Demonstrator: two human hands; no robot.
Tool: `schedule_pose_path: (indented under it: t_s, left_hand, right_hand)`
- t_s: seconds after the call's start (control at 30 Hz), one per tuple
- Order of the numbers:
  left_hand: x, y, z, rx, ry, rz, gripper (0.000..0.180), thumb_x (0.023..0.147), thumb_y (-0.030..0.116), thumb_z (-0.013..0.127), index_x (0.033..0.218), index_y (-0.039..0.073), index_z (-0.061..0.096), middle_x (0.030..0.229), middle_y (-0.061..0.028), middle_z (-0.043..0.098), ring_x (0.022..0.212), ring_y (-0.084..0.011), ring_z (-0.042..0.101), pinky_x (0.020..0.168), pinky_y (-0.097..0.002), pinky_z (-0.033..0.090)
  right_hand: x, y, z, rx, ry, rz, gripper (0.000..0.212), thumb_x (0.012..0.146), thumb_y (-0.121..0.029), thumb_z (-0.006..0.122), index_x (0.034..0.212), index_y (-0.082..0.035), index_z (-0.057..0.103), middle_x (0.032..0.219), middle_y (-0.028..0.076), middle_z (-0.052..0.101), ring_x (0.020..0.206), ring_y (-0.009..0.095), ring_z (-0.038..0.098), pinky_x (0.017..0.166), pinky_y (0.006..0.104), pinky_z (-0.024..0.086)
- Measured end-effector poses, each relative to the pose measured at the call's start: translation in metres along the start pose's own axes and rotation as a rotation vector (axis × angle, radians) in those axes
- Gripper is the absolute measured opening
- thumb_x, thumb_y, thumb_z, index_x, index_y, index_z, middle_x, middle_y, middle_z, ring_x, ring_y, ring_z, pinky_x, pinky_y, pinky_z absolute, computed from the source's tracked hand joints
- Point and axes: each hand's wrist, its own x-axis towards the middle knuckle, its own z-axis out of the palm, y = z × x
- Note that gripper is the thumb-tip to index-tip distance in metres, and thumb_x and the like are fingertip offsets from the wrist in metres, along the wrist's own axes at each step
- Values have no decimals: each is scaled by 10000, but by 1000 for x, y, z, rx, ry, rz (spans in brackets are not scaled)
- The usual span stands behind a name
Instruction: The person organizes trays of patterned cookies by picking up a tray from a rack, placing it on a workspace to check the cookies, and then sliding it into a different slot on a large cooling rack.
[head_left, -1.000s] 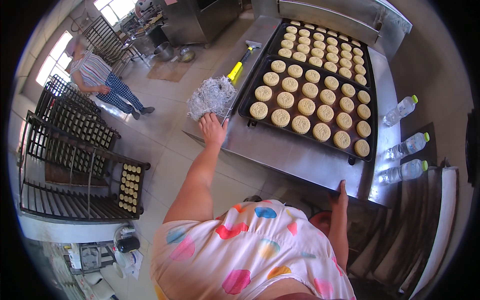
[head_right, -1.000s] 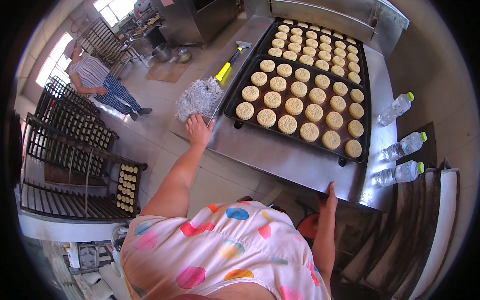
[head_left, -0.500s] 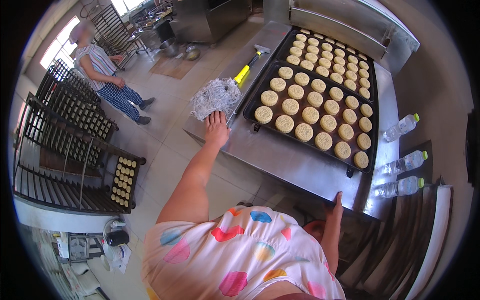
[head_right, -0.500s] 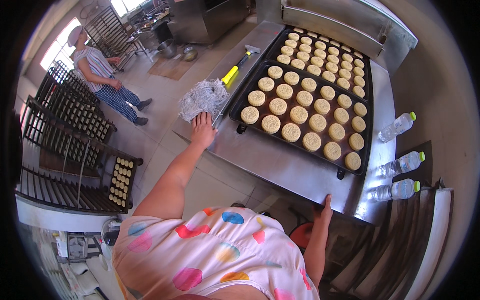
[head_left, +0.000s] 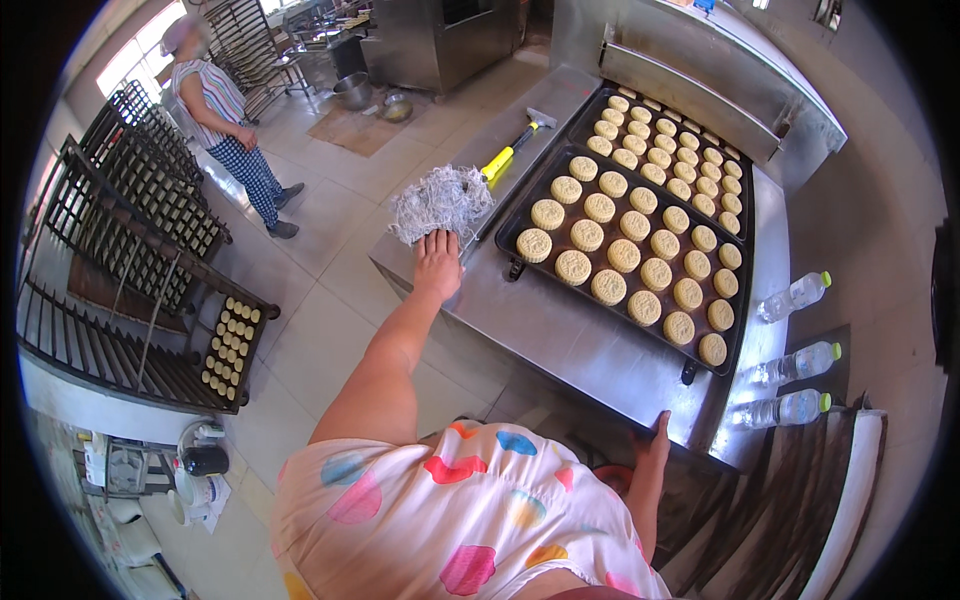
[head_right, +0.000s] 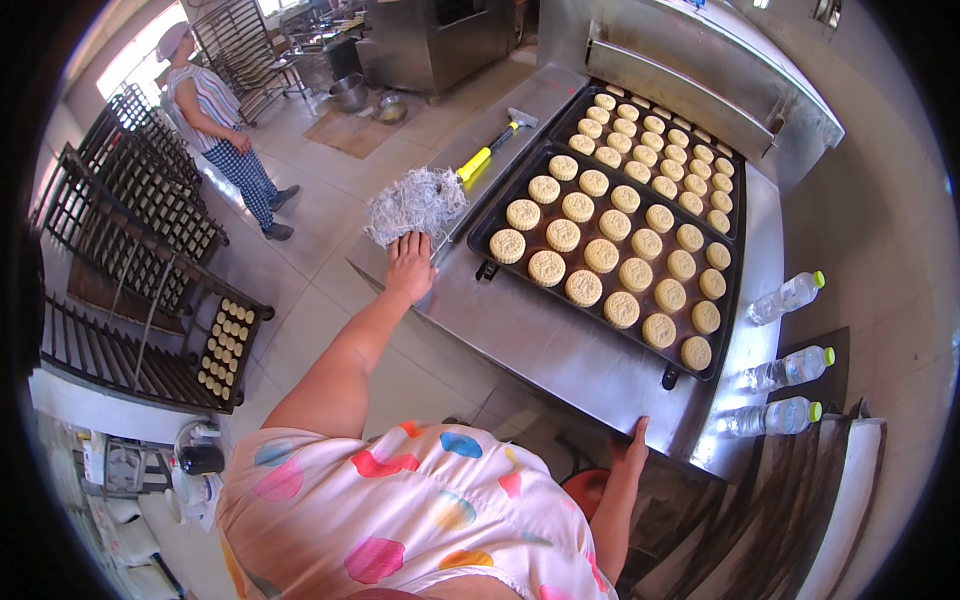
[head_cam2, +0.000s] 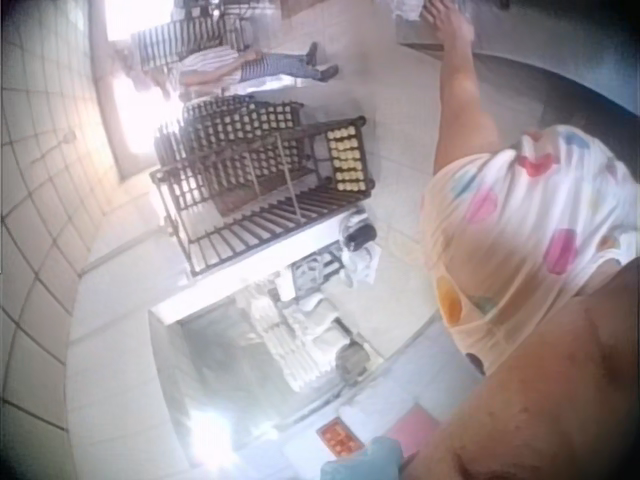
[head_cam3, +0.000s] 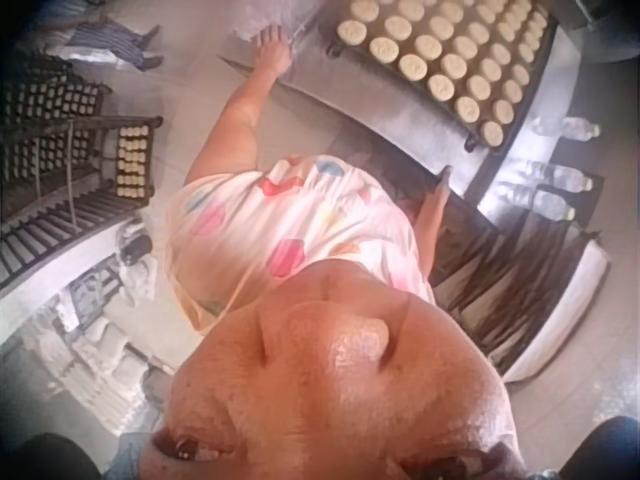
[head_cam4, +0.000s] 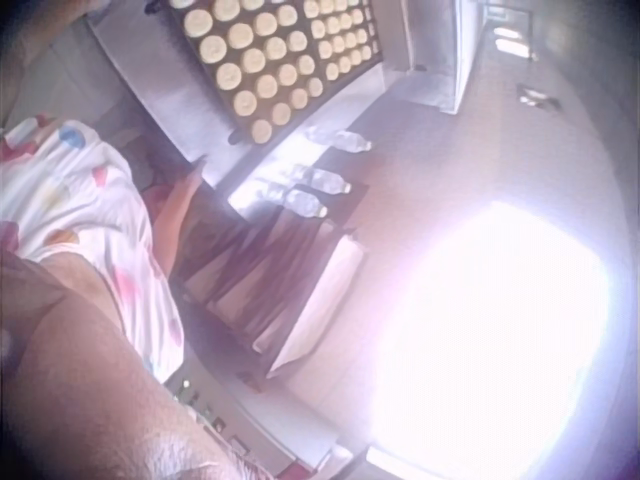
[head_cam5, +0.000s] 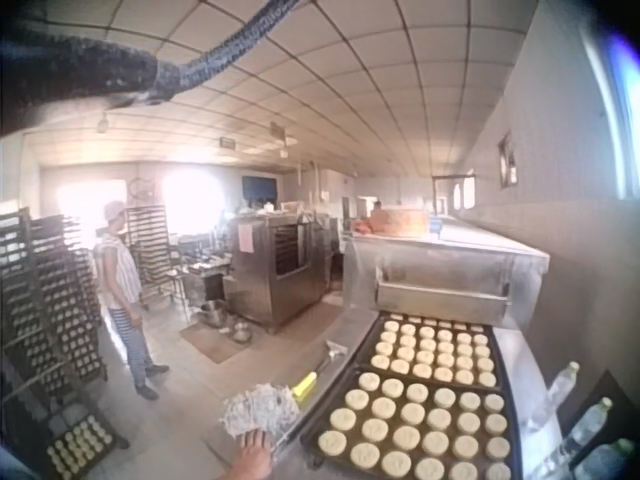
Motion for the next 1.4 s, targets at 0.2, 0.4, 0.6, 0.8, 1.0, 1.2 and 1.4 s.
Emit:
schedule_pose_path:
  t_s: [0.2, 0.4, 0.6, 0.8, 1.0, 1.2, 1.4]
  left_hand:
    - [-1, 0, 0, 1, -7, -8, 690, 795, 307, 641, 1334, 14, 325, 1390, -158, 340, 1324, -295, 267, 1102, -461, 165]
    - [-2, 1, 1, -8, -6, -7, 694, 791, 297, 643, 1341, 17, 326, 1405, -157, 328, 1335, -293, 256, 1106, -464, 158]
    - [-1, 1, 4, 15, 35, 7, 711, 778, 311, 653, 1335, 2, 338, 1377, -164, 353, 1313, -299, 283, 1088, -476, 190]
    - [4, 1, 9, 41, 1, 21, 716, 781, 316, 647, 1350, 8, 339, 1395, -169, 349, 1324, -298, 281, 1099, -477, 171]
    - [3, 1, 10, 66, 8, 37, 721, 779, 321, 655, 1348, 16, 333, 1387, -162, 348, 1318, -301, 282, 1092, -468, 188]
    - [4, 2, 9, 61, -19, 35, 710, 781, 317, 652, 1341, 18, 334, 1385, -164, 347, 1315, -304, 282, 1092, -466, 176]
    - [4, 4, 7, 71, -21, 32, 705, 779, 317, 651, 1341, 26, 341, 1381, -158, 358, 1314, -298, 285, 1090, -468, 184]
  right_hand:
    - [-5, 1, 6, 46, -24, -30, 482, 734, -486, 731, 1015, -128, 574, 973, 44, 592, 861, 242, 549, 652, 419, 469]
    - [-8, -2, 3, -28, 25, -6, 512, 728, -504, 728, 1036, -131, 562, 979, 34, 591, 879, 239, 547, 694, 436, 462]
    - [4, 3, -2, -5, -45, 53, 528, 757, -546, 675, 1139, -204, 549, 1125, 6, 536, 1044, 239, 471, 837, 486, 395]
    - [9, 7, -2, -8, 20, -5, 559, 732, -549, 699, 1130, -189, 540, 1094, 22, 550, 979, 254, 506, 795, 475, 430]
    - [-5, 2, 6, -46, 68, -2, 583, 714, -549, 717, 1113, -162, 540, 1069, 47, 558, 977, 254, 512, 792, 458, 433]
    - [-11, -1, 10, -79, 66, 10, 585, 715, -550, 715, 1116, -158, 548, 1045, 38, 570, 940, 242, 532, 758, 444, 453]
    - [-8, 0, 8, -80, 89, 2, 527, 735, -538, 704, 1093, -175, 571, 1036, 4, 570, 925, 216, 536, 745, 427, 460]
